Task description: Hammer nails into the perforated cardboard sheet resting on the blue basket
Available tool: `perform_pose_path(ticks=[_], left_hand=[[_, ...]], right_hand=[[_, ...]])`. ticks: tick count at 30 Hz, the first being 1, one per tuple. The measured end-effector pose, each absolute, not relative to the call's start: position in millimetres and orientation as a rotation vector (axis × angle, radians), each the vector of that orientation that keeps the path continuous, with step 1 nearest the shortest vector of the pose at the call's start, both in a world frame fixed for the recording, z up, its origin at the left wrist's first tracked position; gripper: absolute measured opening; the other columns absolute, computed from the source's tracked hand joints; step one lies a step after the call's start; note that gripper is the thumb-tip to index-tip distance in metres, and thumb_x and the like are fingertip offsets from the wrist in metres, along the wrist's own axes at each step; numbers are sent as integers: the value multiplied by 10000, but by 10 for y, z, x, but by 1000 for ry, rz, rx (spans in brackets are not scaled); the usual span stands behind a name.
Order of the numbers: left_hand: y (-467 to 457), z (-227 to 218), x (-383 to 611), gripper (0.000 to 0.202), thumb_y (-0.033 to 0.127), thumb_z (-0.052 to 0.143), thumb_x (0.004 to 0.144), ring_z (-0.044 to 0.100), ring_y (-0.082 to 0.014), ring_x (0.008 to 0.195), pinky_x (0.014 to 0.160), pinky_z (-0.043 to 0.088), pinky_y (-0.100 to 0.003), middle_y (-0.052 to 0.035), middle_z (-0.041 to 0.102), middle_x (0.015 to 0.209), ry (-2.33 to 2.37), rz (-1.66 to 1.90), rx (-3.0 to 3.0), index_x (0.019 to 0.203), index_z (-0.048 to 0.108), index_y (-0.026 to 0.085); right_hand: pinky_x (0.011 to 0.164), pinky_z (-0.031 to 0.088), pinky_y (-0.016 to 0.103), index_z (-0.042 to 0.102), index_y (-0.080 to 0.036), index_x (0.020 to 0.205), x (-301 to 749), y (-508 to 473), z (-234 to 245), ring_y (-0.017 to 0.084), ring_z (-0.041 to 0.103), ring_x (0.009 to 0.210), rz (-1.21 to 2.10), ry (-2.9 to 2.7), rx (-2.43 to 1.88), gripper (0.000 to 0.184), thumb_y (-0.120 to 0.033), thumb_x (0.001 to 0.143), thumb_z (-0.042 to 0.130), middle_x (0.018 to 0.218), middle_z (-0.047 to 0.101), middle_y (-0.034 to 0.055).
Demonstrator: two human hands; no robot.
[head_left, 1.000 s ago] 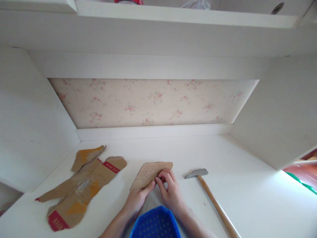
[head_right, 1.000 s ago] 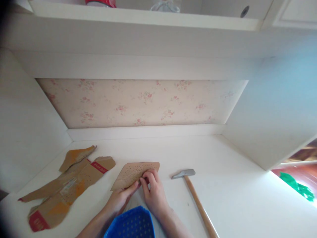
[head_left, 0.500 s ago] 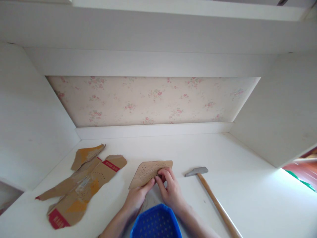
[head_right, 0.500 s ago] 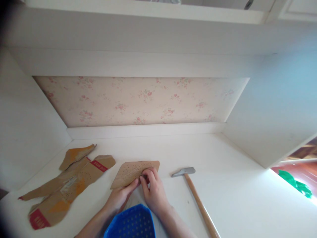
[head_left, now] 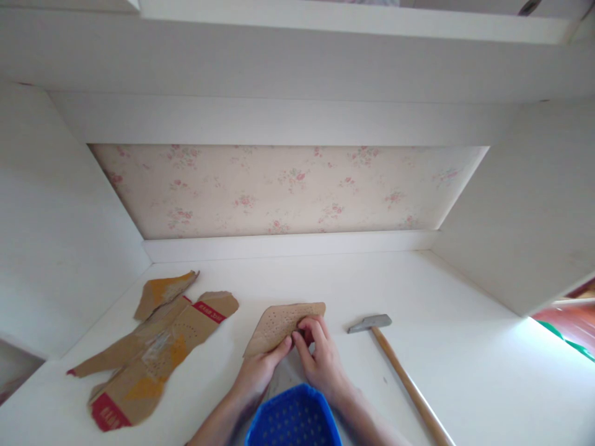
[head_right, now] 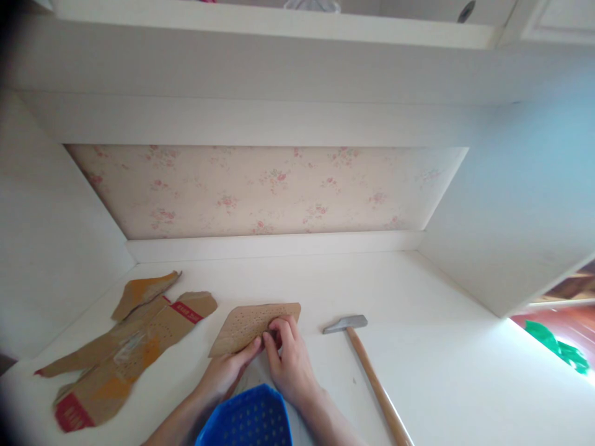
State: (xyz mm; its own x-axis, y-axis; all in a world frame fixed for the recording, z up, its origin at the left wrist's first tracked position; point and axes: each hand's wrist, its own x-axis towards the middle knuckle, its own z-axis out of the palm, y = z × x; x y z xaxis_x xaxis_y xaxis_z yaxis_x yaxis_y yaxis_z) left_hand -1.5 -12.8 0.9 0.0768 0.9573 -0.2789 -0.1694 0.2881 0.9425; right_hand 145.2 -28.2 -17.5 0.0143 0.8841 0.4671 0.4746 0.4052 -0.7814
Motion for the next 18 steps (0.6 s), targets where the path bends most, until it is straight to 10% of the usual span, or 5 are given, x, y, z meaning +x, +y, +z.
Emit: perform_pose_path(ticks=[18], left_hand=[[-124, -11, -9, 458, 463, 866, 563, 570, -349, 1233, 1132, 347, -464, -148, 746, 1064, 1082, 1029, 836, 891, 788, 153]], right_hand=[[576, 421, 269, 537, -240, 844, 1465, -300, -141, 156, 563, 619, 507, -1586, -1391, 171, -342, 976, 498, 709, 589, -17]])
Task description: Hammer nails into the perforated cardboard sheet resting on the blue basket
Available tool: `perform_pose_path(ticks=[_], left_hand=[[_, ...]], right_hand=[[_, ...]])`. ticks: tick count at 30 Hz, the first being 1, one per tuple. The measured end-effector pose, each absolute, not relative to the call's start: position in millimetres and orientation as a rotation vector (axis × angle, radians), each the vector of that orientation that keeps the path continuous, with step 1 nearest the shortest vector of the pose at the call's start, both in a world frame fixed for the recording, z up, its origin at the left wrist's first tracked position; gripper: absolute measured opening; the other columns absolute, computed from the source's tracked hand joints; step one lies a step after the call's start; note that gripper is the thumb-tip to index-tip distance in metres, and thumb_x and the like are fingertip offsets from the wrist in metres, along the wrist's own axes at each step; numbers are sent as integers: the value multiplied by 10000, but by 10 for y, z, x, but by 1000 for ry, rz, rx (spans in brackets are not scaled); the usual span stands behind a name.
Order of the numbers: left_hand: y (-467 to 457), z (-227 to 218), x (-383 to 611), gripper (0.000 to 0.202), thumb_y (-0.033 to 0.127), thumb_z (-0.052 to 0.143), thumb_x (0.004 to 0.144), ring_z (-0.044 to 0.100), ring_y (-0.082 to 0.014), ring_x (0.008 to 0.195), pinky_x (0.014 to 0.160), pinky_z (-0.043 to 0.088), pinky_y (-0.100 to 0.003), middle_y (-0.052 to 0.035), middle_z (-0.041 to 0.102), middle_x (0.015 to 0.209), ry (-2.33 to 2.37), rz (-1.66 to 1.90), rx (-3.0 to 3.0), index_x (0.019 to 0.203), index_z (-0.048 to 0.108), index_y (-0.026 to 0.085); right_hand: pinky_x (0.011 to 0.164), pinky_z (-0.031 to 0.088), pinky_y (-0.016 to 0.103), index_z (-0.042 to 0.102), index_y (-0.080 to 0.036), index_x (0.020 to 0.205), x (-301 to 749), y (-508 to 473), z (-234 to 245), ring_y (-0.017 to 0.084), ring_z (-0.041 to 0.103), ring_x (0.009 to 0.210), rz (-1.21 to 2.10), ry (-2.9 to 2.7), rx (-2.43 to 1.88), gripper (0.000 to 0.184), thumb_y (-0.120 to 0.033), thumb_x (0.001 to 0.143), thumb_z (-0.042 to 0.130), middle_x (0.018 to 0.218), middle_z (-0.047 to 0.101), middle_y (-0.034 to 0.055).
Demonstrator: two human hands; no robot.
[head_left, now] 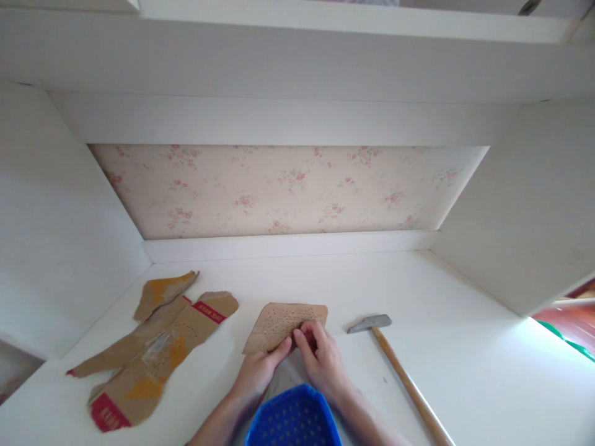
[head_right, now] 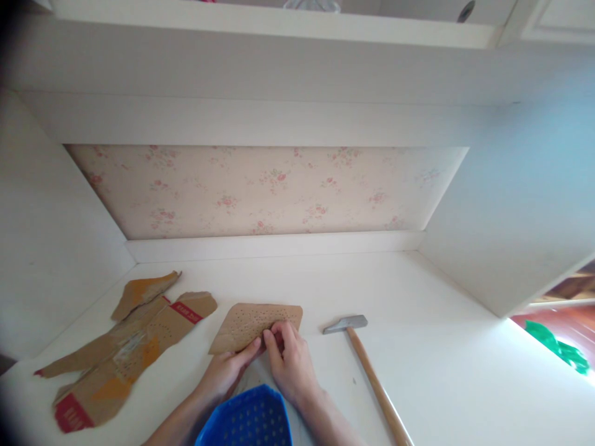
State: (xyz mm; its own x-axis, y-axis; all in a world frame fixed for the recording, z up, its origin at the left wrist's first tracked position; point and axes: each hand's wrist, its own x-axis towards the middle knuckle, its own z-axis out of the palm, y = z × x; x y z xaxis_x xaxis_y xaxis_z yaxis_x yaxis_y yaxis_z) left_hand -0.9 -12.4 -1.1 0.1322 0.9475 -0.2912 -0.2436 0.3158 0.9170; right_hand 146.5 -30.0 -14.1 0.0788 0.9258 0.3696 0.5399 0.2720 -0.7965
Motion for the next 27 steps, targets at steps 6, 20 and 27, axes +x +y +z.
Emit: perform_pose_path(ticks=[6, 20, 27], left_hand=[[-153, 112, -12, 432, 441, 879, 542, 589, -360, 1207, 1129, 346, -471, -158, 750, 1041, 1120, 991, 835, 849, 789, 150], [-136, 33, -8, 485, 401, 878, 567, 584, -362, 1211, 1130, 353, -479, -167, 719, 1138, 1047, 1043, 774, 960, 777, 135], [-124, -78, 8, 489, 405, 874, 577, 565, -347, 1238, 1145, 337, -461, -157, 710, 1165, 1033, 1071, 734, 979, 774, 145]], right_hand=[[546, 409, 252, 545, -238, 847, 1467, -301, -130, 147, 562, 581, 544, -1579, -1412, 198, -386, 972, 504, 661, 587, -32], [516, 412, 241, 564, -238, 1027, 1483, -330, -127, 138, 562, 545, 597, -1615, -1370, 123, -326, 946, 535, 658, 579, -47], [520, 396, 242, 551, -239, 955, 1479, -336, -102, 139, 560, 554, 635, -1616, -1374, 100, -337, 950, 532, 652, 581, -47]])
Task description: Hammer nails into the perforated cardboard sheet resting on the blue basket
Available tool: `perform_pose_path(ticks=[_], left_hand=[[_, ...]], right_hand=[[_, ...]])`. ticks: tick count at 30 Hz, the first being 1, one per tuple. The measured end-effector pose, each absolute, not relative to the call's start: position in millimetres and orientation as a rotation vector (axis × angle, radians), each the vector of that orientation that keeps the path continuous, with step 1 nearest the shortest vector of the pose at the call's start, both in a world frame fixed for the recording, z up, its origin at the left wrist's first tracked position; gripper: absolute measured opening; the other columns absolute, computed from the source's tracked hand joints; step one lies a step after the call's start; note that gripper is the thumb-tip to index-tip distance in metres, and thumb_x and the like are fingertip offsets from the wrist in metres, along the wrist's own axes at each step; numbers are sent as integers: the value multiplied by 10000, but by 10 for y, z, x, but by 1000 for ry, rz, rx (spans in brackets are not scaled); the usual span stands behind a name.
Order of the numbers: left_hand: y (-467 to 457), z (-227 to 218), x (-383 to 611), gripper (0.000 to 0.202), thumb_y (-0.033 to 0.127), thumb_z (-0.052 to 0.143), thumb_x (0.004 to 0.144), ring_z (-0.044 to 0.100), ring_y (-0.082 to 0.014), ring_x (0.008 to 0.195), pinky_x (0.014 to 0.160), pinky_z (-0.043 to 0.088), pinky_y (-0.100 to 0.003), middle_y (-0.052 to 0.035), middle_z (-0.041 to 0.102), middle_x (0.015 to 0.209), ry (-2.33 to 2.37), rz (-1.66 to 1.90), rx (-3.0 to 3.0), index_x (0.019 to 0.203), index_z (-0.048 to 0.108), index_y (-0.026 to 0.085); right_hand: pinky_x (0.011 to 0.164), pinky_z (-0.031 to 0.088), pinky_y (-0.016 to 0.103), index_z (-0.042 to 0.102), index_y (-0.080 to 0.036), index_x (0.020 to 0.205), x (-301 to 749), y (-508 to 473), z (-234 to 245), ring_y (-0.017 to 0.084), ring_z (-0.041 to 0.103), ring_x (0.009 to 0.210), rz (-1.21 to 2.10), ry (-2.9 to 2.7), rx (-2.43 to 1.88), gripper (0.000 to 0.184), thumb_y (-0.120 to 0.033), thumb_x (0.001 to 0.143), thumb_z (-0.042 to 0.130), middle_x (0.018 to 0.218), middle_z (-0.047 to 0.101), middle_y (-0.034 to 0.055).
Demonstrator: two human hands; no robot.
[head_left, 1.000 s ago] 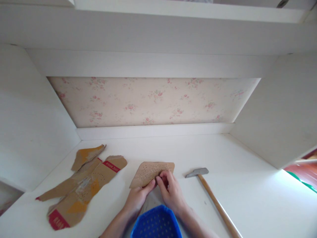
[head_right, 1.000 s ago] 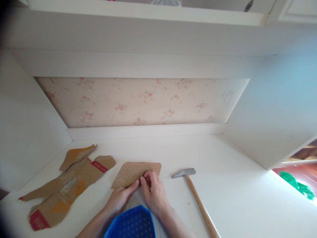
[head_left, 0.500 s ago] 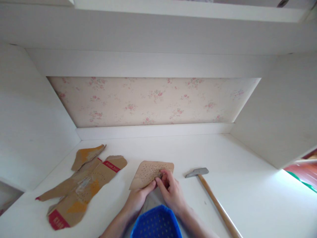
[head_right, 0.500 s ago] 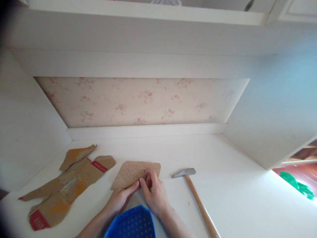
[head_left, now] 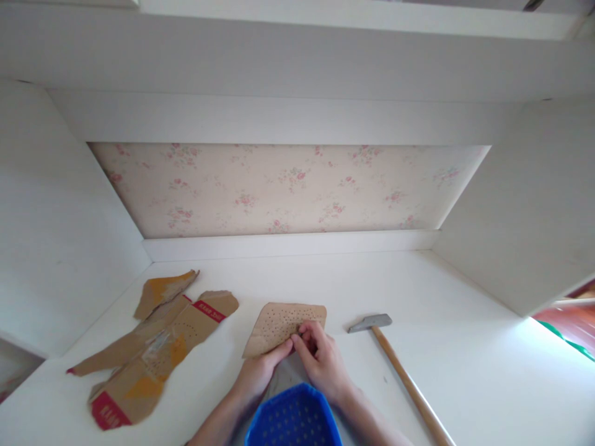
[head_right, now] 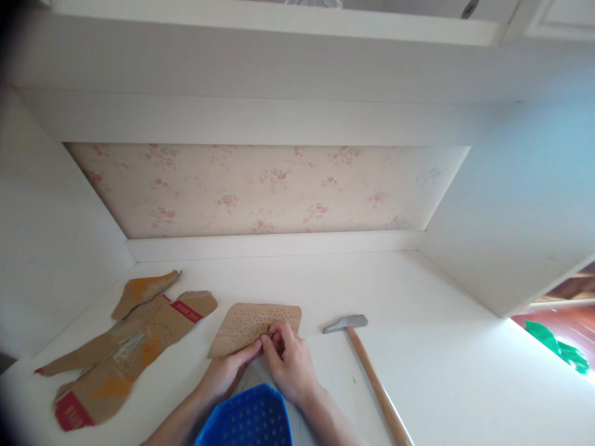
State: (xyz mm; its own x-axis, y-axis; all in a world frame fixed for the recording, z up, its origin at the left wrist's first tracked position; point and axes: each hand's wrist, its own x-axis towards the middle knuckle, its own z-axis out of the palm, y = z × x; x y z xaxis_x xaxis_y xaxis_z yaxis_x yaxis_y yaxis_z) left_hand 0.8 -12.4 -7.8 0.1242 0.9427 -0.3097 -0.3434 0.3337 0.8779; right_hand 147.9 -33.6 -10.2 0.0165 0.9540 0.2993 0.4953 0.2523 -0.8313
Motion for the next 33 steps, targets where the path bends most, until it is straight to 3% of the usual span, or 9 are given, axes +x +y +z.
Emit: perform_pose_path(ticks=[5, 18, 33], left_hand=[[-118, -88, 16, 520, 470, 849, 603, 590, -355, 1205, 1130, 350, -479, -175, 726, 1119, 999, 1020, 711, 982, 772, 122], [-109, -172, -4, 532, 431, 858, 609, 528, -343, 1279, 1154, 321, -456, -163, 697, 1194, 996, 1049, 709, 1034, 755, 129], [-128, -101, 2, 544, 433, 889, 560, 547, -340, 1260, 1139, 351, -459, -165, 674, 1236, 1008, 1054, 705, 1005, 761, 146]], right_hand=[[538, 404, 243, 555, -242, 922, 1487, -352, -73, 140, 574, 580, 666, -1619, -1376, 141, -362, 971, 502, 675, 608, -39], [571, 437, 269, 610, -236, 844, 1497, -325, -99, 168, 624, 627, 668, -1591, -1423, 283, -435, 983, 465, 692, 669, -8], [580, 437, 275, 587, -242, 854, 1481, -334, -126, 185, 643, 636, 636, -1622, -1447, 283, -435, 993, 434, 708, 682, 7]])
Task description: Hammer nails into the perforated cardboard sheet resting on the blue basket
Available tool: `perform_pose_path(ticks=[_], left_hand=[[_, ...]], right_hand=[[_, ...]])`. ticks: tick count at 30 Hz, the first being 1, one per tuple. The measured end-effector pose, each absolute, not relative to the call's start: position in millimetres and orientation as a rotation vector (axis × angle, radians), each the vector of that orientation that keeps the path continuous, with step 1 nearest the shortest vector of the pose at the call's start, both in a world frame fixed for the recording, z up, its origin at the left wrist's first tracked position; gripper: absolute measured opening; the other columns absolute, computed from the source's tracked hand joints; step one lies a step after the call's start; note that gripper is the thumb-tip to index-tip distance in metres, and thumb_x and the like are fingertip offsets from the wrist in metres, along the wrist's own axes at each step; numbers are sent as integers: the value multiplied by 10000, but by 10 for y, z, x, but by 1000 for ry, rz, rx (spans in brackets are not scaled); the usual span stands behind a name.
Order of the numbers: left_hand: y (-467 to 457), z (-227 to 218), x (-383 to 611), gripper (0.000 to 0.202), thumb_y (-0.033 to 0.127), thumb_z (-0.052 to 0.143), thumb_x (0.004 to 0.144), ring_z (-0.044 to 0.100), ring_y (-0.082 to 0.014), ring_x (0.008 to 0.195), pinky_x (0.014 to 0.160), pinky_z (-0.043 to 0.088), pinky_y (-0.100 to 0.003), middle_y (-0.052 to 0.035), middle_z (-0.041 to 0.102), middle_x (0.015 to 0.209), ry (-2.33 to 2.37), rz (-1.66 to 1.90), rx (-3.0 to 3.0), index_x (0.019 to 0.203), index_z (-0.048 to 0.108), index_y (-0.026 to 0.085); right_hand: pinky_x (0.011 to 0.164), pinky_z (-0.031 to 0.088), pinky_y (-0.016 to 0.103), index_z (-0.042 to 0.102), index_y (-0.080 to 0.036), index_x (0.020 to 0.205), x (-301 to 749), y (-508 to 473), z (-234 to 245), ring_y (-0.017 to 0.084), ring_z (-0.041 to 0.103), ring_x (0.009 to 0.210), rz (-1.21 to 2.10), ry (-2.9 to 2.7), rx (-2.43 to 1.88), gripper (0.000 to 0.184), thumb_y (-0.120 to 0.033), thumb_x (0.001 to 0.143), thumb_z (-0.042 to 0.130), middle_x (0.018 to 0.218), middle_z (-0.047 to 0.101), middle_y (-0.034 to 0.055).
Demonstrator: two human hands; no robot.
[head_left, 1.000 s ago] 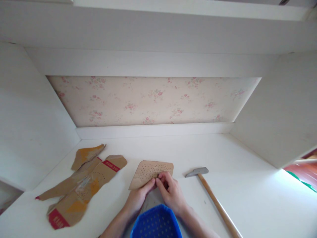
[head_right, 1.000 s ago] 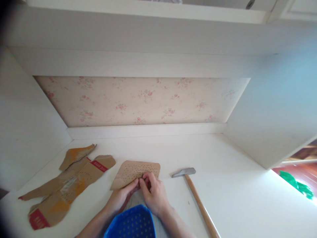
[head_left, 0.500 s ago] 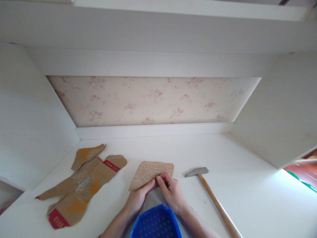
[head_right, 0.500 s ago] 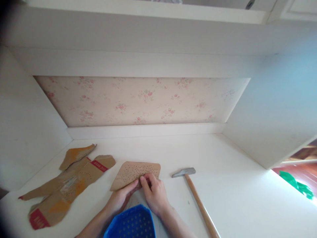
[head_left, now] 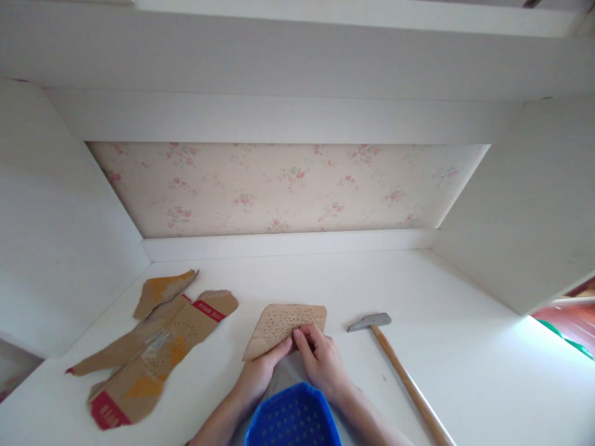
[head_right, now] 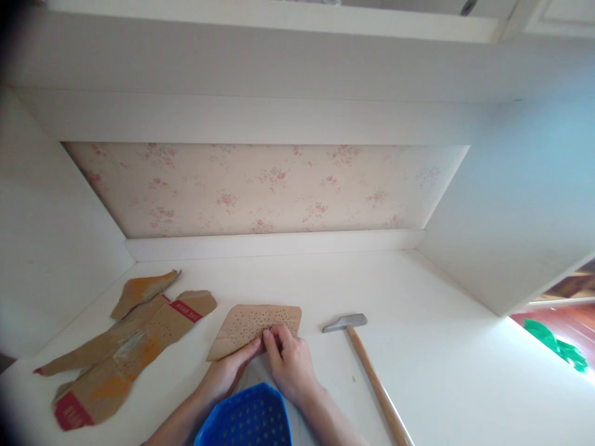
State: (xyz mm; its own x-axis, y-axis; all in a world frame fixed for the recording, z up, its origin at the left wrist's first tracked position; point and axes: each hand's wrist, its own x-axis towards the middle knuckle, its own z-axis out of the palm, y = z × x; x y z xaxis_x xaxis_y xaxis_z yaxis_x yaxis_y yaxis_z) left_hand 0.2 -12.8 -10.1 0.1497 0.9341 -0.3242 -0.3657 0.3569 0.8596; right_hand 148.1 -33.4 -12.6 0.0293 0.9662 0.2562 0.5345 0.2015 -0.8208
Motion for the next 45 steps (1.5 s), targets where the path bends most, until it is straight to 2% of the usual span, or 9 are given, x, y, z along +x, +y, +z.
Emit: perform_pose_path(ticks=[13, 18, 25, 33, 40, 45], left_hand=[[-88, -216, 5, 480, 312, 870, 613, 532, -338, 1276, 1147, 328, -461, -159, 713, 1158, 950, 1094, 621, 1040, 751, 128], [-93, -189, 3, 464, 335, 853, 642, 544, -341, 1263, 1141, 337, -469, -165, 704, 1176, 929, 1084, 677, 1043, 752, 124], [-116, -90, 16, 430, 345, 861, 616, 594, -362, 1198, 1100, 394, -476, -169, 733, 1099, 961, 1077, 672, 974, 774, 124], [-130, -67, 5, 456, 369, 864, 607, 601, -359, 1188, 1091, 400, -476, -167, 732, 1102, 959, 1077, 732, 978, 774, 121], [-121, -86, 4, 487, 381, 895, 548, 661, -359, 1084, 1017, 471, -480, -170, 751, 1038, 969, 1067, 673, 941, 778, 120], [-128, -53, 25, 491, 394, 883, 572, 663, -358, 1079, 1010, 477, -476, -177, 750, 1035, 918, 1064, 640, 957, 775, 109]], right_hand=[[589, 429, 257, 607, -230, 887, 1477, -326, -115, 174, 657, 651, 645, -1642, -1443, 275, -435, 989, 456, 725, 699, 3], [591, 427, 255, 613, -229, 891, 1475, -324, -107, 173, 654, 655, 647, -1647, -1437, 267, -428, 986, 463, 734, 700, 6], [587, 429, 256, 619, -224, 874, 1487, -317, -145, 174, 643, 639, 659, -1622, -1433, 280, -437, 980, 471, 708, 687, 7], [534, 388, 256, 617, -211, 791, 1477, -338, -104, 157, 577, 554, 664, -1529, -1424, 342, -483, 957, 493, 623, 626, -10], [540, 369, 256, 540, -230, 742, 1522, -321, -113, 150, 524, 570, 696, -1421, -1439, 405, -511, 991, 388, 614, 541, -31], [541, 385, 246, 533, -235, 745, 1513, -320, -87, 142, 519, 557, 769, -1413, -1423, 423, -495, 1012, 334, 598, 535, -40]])
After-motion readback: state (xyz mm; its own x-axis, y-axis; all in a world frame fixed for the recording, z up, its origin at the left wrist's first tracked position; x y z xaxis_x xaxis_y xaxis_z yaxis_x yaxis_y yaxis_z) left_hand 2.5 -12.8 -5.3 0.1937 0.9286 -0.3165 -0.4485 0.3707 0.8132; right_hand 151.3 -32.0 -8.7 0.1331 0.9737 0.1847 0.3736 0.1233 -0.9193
